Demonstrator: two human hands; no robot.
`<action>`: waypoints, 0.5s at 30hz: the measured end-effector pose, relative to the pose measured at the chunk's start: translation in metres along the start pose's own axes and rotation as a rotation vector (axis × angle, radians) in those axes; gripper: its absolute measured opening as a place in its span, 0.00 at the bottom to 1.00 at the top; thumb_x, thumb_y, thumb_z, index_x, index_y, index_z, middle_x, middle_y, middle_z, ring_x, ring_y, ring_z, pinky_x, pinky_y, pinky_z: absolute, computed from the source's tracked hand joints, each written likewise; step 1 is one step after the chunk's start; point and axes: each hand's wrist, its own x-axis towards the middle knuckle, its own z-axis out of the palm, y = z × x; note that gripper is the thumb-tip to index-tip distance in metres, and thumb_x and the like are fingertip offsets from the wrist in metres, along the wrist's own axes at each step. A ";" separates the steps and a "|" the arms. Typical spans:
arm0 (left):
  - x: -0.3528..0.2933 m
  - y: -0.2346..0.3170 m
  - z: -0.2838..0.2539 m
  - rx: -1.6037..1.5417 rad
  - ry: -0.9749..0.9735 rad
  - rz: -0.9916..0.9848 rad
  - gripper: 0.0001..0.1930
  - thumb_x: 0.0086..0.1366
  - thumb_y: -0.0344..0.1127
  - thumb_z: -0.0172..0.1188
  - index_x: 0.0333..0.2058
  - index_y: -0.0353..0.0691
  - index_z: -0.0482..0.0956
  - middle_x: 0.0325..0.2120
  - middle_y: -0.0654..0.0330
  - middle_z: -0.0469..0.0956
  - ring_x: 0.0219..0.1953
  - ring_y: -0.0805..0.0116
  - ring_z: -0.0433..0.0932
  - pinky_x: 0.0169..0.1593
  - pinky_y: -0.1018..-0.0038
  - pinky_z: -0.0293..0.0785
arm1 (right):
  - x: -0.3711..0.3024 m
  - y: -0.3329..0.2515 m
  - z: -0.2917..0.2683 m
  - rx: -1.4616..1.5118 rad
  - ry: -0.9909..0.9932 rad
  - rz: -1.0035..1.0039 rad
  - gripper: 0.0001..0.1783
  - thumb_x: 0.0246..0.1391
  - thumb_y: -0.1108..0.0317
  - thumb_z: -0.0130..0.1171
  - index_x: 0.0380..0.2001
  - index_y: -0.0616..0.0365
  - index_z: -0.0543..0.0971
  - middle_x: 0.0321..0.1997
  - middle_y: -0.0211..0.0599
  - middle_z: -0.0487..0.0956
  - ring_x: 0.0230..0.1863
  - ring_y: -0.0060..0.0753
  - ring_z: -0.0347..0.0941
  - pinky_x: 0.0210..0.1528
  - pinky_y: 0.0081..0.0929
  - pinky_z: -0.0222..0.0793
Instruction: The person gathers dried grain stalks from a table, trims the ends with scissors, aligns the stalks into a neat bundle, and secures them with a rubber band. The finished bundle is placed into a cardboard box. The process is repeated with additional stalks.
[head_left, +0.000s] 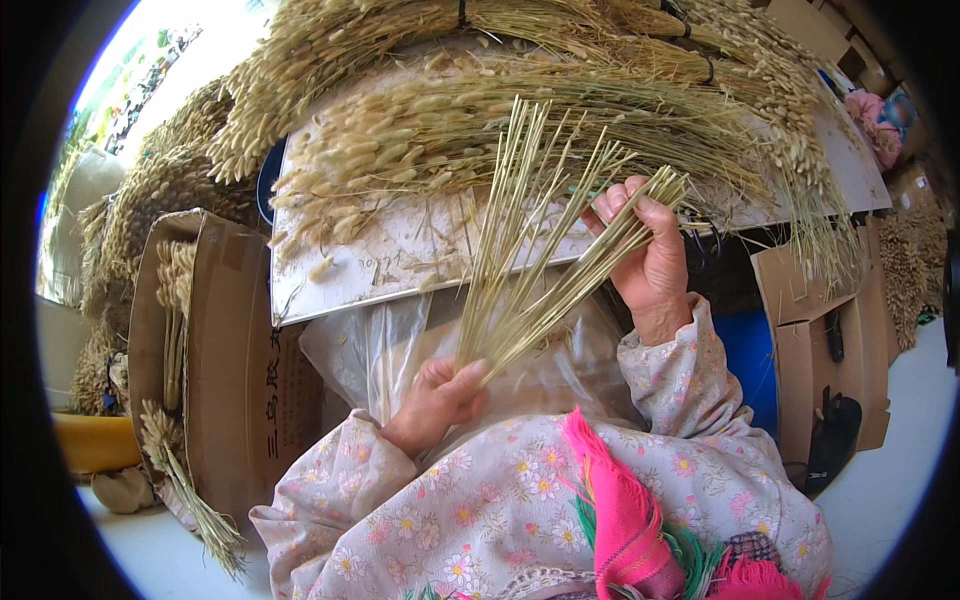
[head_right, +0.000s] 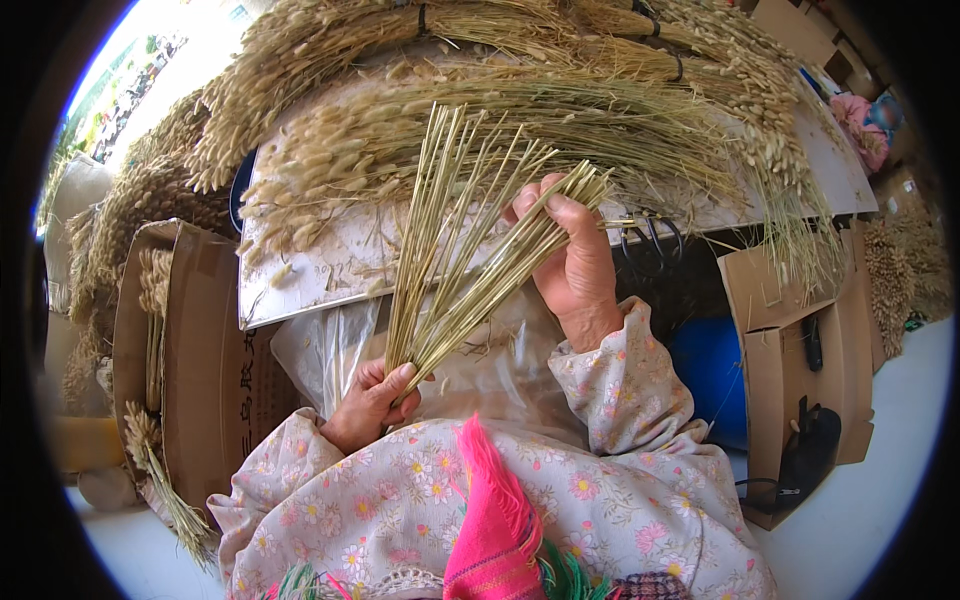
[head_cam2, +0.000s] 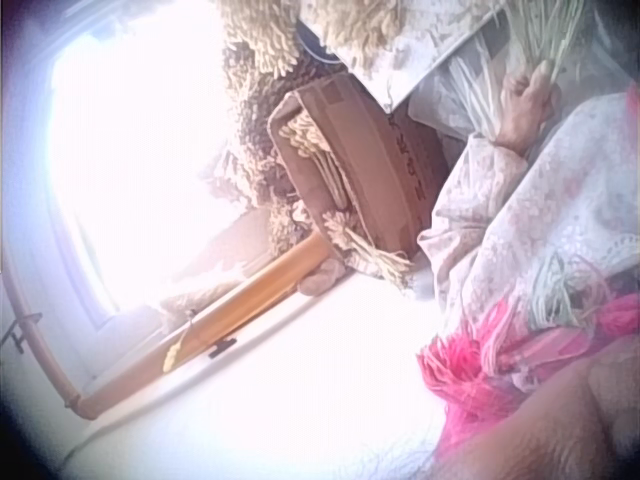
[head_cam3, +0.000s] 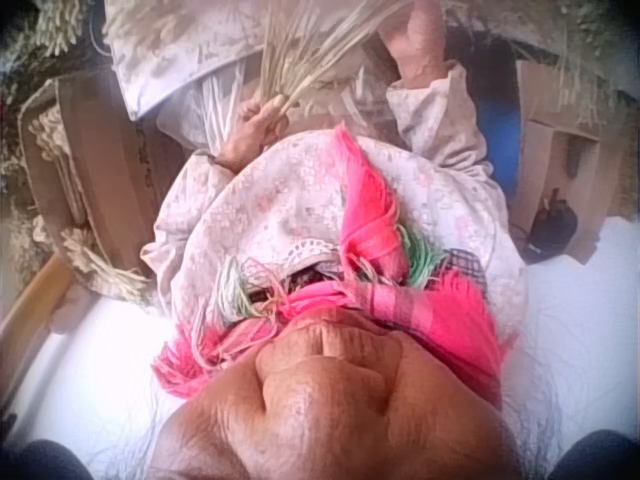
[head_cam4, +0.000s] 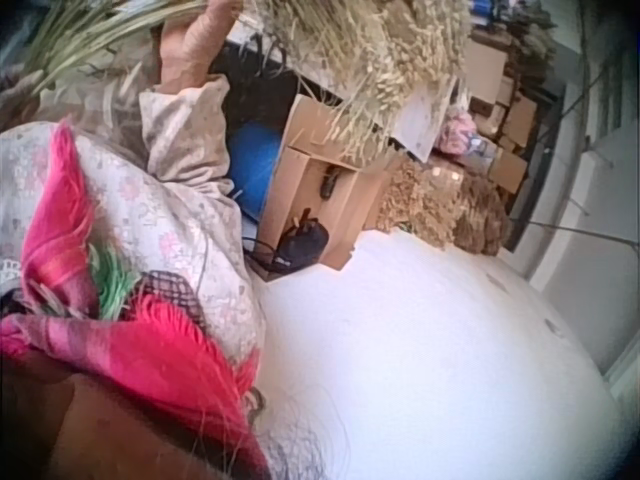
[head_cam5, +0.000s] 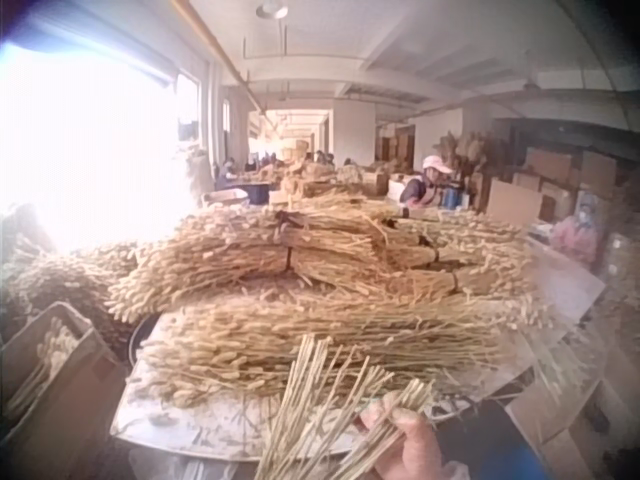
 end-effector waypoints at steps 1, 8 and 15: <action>0.000 0.000 0.000 0.004 0.003 -0.002 0.14 0.67 0.44 0.53 0.27 0.43 0.77 0.14 0.69 0.69 0.14 0.84 0.59 0.18 0.84 0.51 | 0.001 -0.001 0.000 0.001 -0.023 -0.009 0.09 0.50 0.69 0.57 0.36 0.51 0.73 0.32 0.28 0.73 0.37 0.25 0.69 0.52 0.36 0.65; 0.000 0.000 0.000 0.018 0.000 0.003 0.15 0.67 0.44 0.53 0.24 0.44 0.75 0.13 0.70 0.66 0.14 0.84 0.58 0.18 0.83 0.51 | 0.003 -0.010 0.003 0.046 -0.057 -0.009 0.14 0.48 0.70 0.59 0.38 0.49 0.69 0.29 0.22 0.70 0.34 0.22 0.66 0.60 0.45 0.62; -0.003 0.003 0.001 0.041 -0.004 0.031 0.16 0.67 0.45 0.53 0.22 0.44 0.73 0.12 0.70 0.65 0.14 0.83 0.57 0.18 0.82 0.50 | 0.004 -0.021 0.002 -0.010 -0.236 -0.056 0.17 0.45 0.74 0.61 0.38 0.48 0.68 0.29 0.20 0.70 0.36 0.22 0.67 0.66 0.50 0.54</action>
